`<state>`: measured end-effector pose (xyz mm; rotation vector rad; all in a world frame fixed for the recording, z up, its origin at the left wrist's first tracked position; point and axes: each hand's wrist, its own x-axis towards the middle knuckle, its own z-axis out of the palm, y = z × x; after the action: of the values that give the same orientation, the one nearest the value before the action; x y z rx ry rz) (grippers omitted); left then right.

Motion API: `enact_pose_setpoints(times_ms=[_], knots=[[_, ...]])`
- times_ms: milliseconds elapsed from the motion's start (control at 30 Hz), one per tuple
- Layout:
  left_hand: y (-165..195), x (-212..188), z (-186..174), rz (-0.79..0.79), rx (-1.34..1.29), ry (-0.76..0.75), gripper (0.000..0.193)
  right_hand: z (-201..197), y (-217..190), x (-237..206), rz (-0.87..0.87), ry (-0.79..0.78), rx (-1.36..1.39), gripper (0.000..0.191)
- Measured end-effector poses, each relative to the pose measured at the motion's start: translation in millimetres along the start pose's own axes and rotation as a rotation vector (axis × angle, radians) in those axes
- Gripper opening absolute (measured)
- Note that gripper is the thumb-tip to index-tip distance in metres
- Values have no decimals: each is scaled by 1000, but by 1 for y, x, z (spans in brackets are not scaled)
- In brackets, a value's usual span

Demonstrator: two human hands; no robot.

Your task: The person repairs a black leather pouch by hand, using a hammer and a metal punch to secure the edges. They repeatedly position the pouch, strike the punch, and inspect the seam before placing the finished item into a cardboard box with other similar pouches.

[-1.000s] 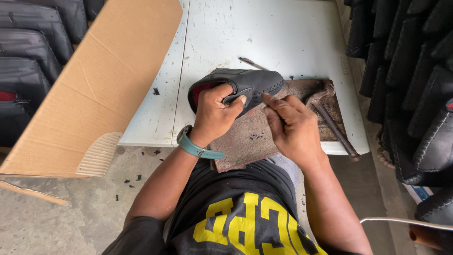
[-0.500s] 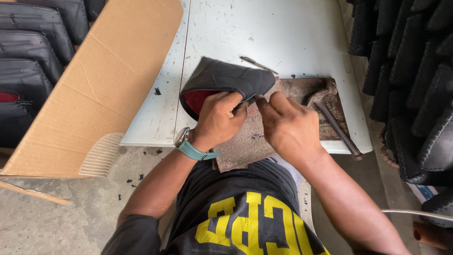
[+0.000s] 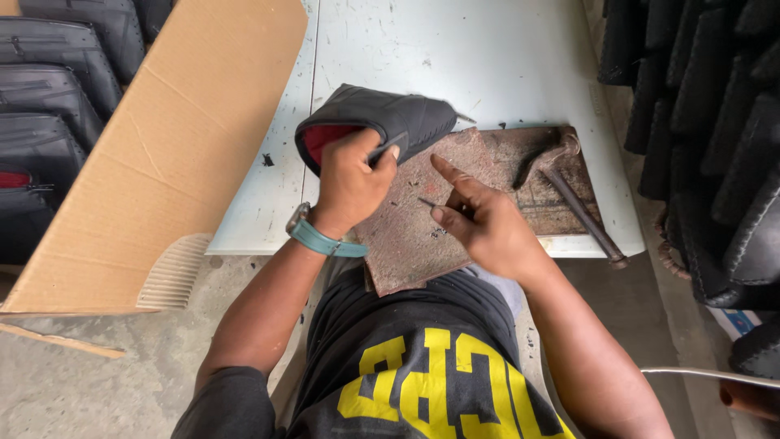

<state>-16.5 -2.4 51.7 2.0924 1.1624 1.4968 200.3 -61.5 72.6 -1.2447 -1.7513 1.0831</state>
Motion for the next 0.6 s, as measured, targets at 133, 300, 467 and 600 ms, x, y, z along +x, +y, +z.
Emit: enact_pose_setpoints(times_ms=[133,300,467,600], knots=[[12,3,-11,-18,-110,4,15,11,-11,-2,-453,217,-422,18],[28,0,-6,-107,-81,-29,10,12,-21,11,-466,290,-573,15],[28,-2,3,-8,-65,-8,7,13,-21,12,-546,316,-800,17],[26,-3,10,137,-23,30,9,14,-18,13,-618,336,-926,22]])
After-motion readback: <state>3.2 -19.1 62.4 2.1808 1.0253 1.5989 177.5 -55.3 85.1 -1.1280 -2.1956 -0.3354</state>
